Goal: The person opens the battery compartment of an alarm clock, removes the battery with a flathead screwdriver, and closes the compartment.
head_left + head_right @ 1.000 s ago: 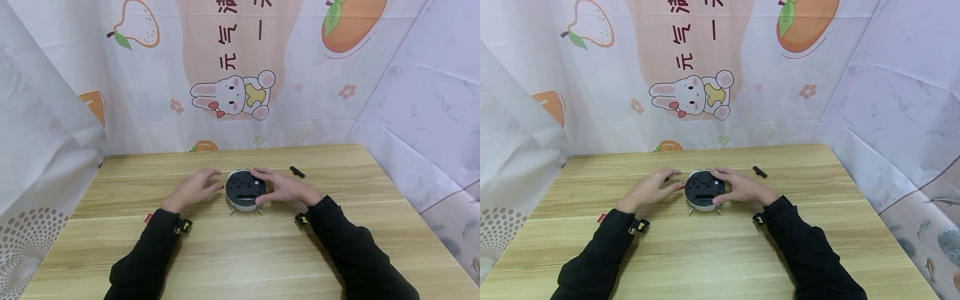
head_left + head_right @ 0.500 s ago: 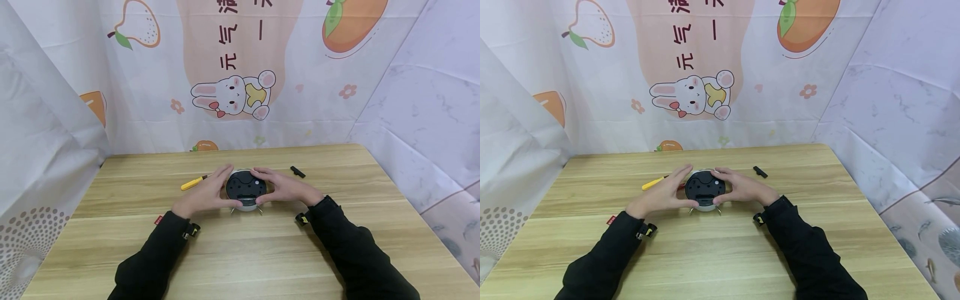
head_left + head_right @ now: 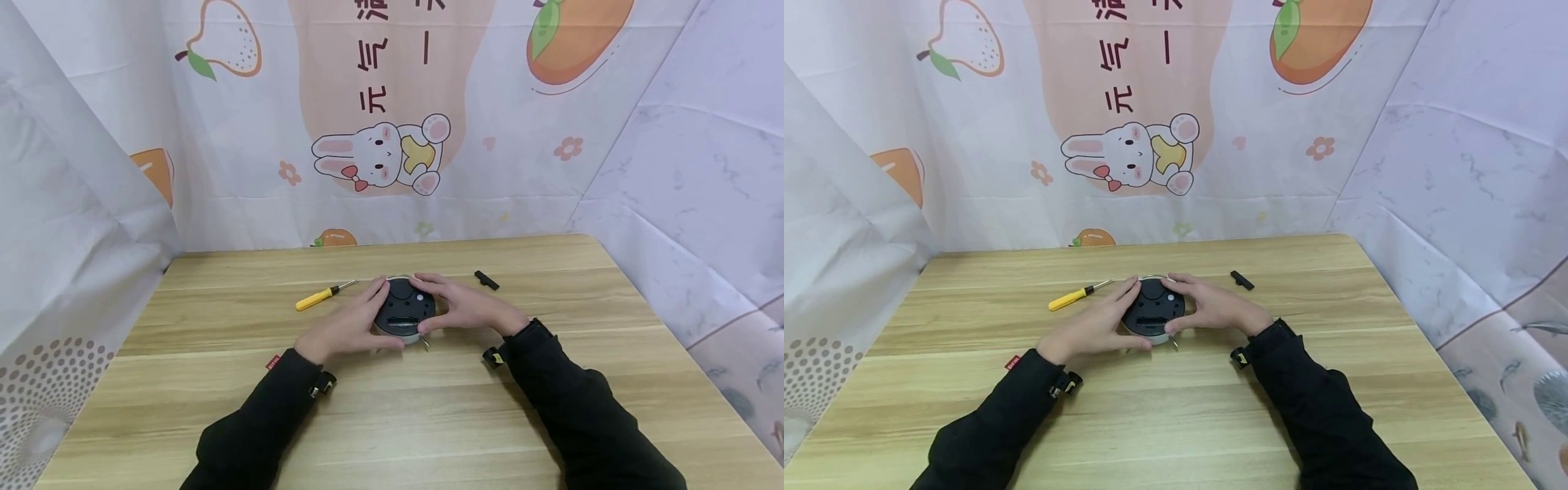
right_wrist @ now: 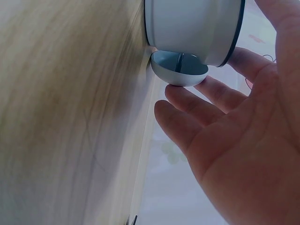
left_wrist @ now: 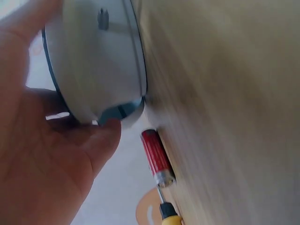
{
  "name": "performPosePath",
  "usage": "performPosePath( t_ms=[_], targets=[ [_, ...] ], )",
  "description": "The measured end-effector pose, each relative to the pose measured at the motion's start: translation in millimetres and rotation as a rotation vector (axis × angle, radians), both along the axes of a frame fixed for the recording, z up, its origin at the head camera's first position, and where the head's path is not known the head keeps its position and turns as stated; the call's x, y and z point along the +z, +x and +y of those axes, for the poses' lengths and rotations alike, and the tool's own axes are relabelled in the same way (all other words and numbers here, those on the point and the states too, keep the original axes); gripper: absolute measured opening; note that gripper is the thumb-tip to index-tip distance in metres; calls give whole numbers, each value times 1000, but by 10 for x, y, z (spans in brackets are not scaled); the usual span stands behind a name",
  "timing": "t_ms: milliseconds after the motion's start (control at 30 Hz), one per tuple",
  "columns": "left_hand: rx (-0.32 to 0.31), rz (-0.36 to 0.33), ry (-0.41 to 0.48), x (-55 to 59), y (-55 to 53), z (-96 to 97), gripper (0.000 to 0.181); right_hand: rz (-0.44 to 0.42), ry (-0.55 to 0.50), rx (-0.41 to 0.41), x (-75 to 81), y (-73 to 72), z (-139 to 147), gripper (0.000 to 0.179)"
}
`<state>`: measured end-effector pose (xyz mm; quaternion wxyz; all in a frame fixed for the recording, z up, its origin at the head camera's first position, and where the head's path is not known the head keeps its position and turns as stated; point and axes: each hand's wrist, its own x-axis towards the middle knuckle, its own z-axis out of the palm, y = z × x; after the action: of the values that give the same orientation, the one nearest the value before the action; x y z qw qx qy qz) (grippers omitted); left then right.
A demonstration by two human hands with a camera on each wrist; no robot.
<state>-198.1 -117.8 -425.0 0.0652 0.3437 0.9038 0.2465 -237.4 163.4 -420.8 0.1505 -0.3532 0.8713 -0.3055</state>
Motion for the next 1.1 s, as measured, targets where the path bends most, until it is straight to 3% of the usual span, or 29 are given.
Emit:
performPosePath(
  t_ms=[267, 500, 933, 1100],
  targets=[
    [-7, 78, -20, -27, 20, 62, 108, -3, -4, -4, -4, -7, 4, 100],
    [15, 97, -34, -46, 44, 88, 109, -14, -7, -5, -6, -9, 4, 99],
    [59, -6, -37, -52, 62, 106, 114, -11, -5, -3, -1, -6, -1, 99],
    [60, 10, -56, -49, 60, 110, 113, -4, -1, 9, 8, -11, 2, 99]
  ],
)
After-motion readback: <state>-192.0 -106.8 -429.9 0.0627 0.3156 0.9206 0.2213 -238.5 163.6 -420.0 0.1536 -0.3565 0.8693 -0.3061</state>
